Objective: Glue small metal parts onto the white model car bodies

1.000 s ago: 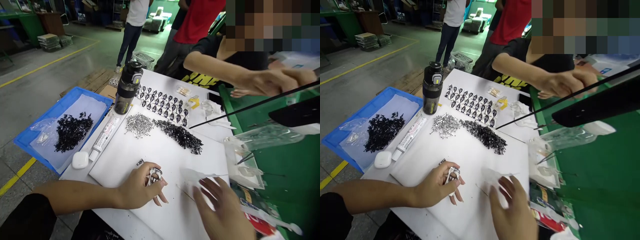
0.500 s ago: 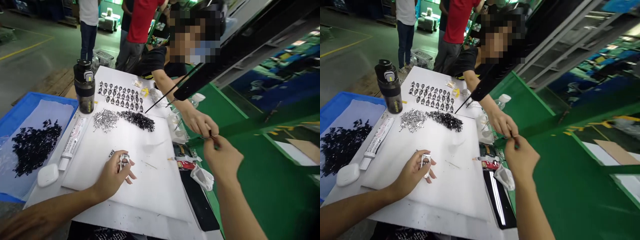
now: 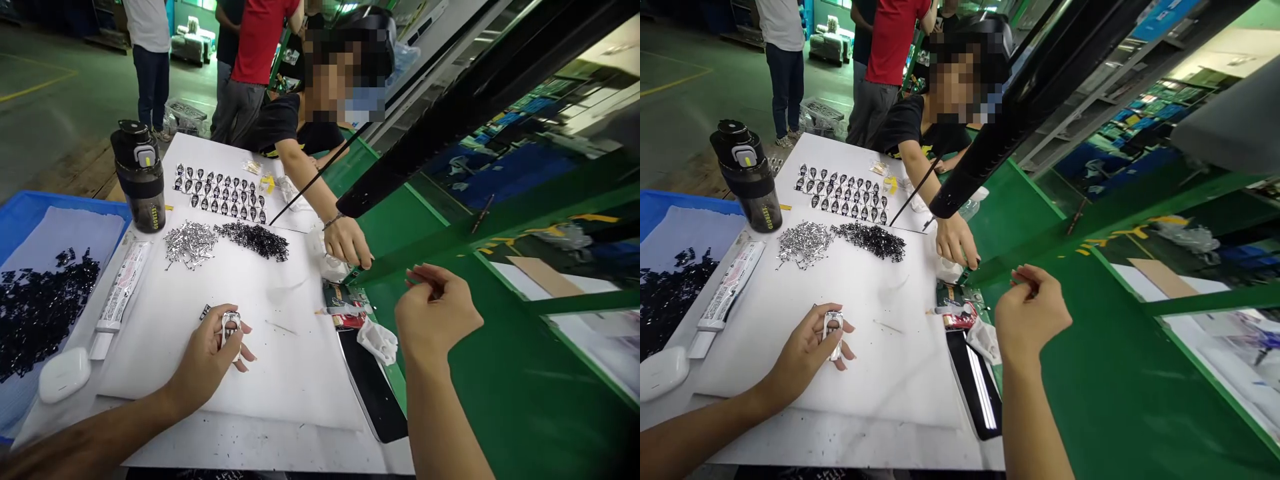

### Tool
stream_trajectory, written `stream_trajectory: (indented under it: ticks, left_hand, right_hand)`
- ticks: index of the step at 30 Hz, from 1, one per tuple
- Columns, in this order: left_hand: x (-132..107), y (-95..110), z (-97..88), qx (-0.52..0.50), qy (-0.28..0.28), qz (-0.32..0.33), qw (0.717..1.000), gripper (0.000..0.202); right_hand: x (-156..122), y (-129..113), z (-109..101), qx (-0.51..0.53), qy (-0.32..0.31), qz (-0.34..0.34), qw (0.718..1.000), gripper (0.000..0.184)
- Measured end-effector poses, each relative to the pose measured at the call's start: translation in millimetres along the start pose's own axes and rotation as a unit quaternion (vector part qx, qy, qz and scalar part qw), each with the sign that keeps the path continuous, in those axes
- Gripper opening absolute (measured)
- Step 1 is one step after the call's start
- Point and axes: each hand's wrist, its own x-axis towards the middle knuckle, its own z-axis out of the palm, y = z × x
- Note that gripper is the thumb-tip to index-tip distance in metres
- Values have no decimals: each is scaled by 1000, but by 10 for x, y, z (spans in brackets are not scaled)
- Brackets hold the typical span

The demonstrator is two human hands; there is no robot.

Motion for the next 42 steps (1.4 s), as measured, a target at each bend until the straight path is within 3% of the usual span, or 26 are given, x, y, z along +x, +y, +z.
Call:
stream_trajectory:
  ticks: [8,16,23,36,40,42]
  left_hand:
    - [-16,19,-4,6,-5,-3,1000,37]
    - [-21,21,-8,18,-10,-4,1000,36]
    - [-15,10,-11,18,-10,-8,1000,38]
    - [-4,29,-27,-8,-30,-7,1000,35]
    - [35,64,-71,-70,-67,-30,995,45]
    - [58,72,-98,-111,-82,-47,989,57]
  right_hand:
    - [53,13,63,32,-19,18,999,37]
    - [244,121,341,36,-176,-6,984,39]
    - [337,104,506,-3,-188,-16,982,34]
    - [338,8,531,9,-122,-22,992,28]
    - [225,-406,240,29,26,-47,998,42]
    - [32,-746,60,93,117,-89,985,36]
